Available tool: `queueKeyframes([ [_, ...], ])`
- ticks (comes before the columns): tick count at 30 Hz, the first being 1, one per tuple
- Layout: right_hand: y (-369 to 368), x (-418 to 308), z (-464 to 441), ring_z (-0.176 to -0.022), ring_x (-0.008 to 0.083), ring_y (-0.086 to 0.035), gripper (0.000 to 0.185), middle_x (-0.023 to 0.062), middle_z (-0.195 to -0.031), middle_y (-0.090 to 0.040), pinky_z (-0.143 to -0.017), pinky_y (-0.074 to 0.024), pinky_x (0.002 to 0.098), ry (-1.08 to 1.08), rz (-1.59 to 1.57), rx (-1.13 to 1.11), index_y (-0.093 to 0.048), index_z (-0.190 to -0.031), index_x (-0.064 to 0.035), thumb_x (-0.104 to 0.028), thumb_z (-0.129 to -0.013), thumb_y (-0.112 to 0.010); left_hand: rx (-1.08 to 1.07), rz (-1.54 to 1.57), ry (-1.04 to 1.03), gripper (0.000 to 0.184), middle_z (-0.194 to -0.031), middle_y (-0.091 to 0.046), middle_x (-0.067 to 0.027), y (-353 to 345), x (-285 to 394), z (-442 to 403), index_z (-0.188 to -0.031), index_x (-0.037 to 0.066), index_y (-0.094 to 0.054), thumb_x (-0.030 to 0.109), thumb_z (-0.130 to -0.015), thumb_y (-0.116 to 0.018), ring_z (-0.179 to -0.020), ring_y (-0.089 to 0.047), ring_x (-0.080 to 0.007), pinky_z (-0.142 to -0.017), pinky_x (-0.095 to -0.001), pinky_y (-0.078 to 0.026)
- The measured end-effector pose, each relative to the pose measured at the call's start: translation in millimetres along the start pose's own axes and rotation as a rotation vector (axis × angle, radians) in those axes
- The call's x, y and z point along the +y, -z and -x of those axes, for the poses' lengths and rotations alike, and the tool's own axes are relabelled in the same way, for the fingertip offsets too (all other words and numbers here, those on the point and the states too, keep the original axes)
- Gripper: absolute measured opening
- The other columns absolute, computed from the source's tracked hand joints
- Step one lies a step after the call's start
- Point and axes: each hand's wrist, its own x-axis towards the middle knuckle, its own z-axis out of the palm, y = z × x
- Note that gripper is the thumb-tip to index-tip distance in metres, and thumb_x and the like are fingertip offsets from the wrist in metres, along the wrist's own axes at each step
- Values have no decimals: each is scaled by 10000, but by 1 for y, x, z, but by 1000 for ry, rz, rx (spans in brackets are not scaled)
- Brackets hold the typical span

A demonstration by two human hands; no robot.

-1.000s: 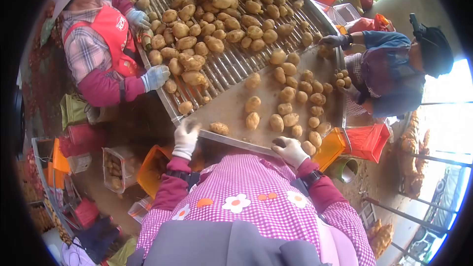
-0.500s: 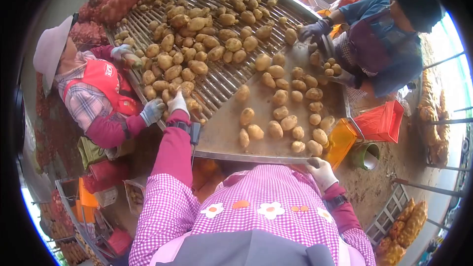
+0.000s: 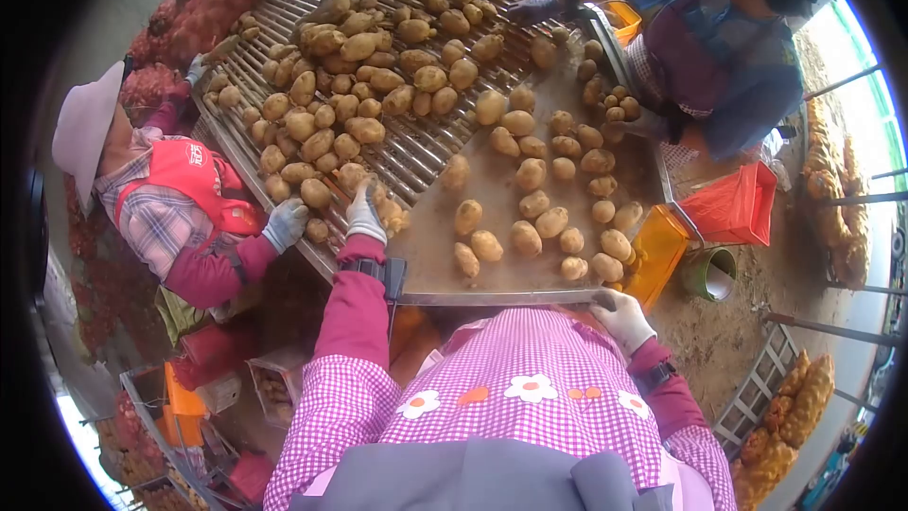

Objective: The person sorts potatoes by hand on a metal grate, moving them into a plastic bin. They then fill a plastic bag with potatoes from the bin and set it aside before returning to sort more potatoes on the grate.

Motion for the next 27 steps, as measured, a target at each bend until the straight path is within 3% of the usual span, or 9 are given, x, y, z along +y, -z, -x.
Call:
queueKeyframes([
  [2,-1,-30,-16,-1002,264,-730,331,188,-1071,-758,-915,-551,349,78,26,-19,-706,-1197,36,-142,-918,-725,-220,636,145,570,-1212,-690,-119,0,-11,17,-1269,56,-666,483,-901,-750,-1091,-664,-272,-1009,-425,-542],
  [5,-14,-79,-45,-1012,276,-718,369,188,-1084,-739,-908,-552,355,260,22,-51,-686,-1242,12,-133,-906,-736,-419,709,148,553,-1196,-672,-109,-13,36,99,-1288,98,-621,487,-912,-738,-1080,-654,-292,-986,-460,-551],
  [8,-36,-143,-62,-1076,307,-699,554,172,-1233,-684,-921,-558,376,438,76,-61,-611,-1364,-32,-164,-859,-795,-660,868,406,655,-1275,-645,-119,-10,51,149,-1371,83,-560,526,-917,-722,-1144,-638,-315,-1008,-488,-543],
  [10,-59,-170,-72,-1136,338,-680,702,159,-1379,-601,-941,-561,398,762,144,69,-550,-1434,-59,-199,-812,-844,-590,856,437,681,-1297,-633,-134,-7,38,165,-1392,84,-545,548,-922,-710,-1181,-624,-326,-1009,-525,-540],
  [13,-76,-215,-70,-1160,376,-666,775,159,-1458,-539,-971,-559,418,998,179,-36,-527,-1458,-75,-192,-775,-872,-529,798,444,753,-1353,-600,-157,-11,51,211,-1425,94,-527,620,-912,-690,-1237,-604,-347,-994,-587,-536],
  [16,-96,-213,-71,-1164,362,-670,701,161,-1375,-602,-1002,-546,398,982,275,-29,-568,-1421,-64,-138,-785,-855,-543,615,364,868,-1393,-580,-169,6,32,212,-1436,79,-504,720,-875,-674,-1263,-588,-373,-1026,-598,-524],
  [20,-107,-210,-67,-1186,231,-659,504,163,-1274,-696,-1021,-526,343,545,-399,-216,-622,-1357,17,-68,-880,-758,-598,720,325,970,-1471,-507,-231,25,49,239,-1477,42,-442,770,-866,-640,-1321,-551,-428,-1098,-627,-489],
  [23,-96,-219,-58,-1199,226,-659,505,171,-1295,-696,-1046,-522,341,296,-328,-312,-601,-1369,50,-20,-888,-738,-762,828,402,988,-1505,-461,-256,31,39,243,-1495,42,-405,770,-868,-635,-1351,-527,-447,-1115,-626,-479],
  [27,-102,-208,-59,-1197,216,-663,567,169,-1318,-689,-1049,-526,344,546,-146,-275,-591,-1378,54,-47,-865,-811,-682,792,314,905,-1516,-445,-256,38,31,247,-1499,91,-403,705,-888,-667,-1361,-516,-449,-1109,-621,-480],
])
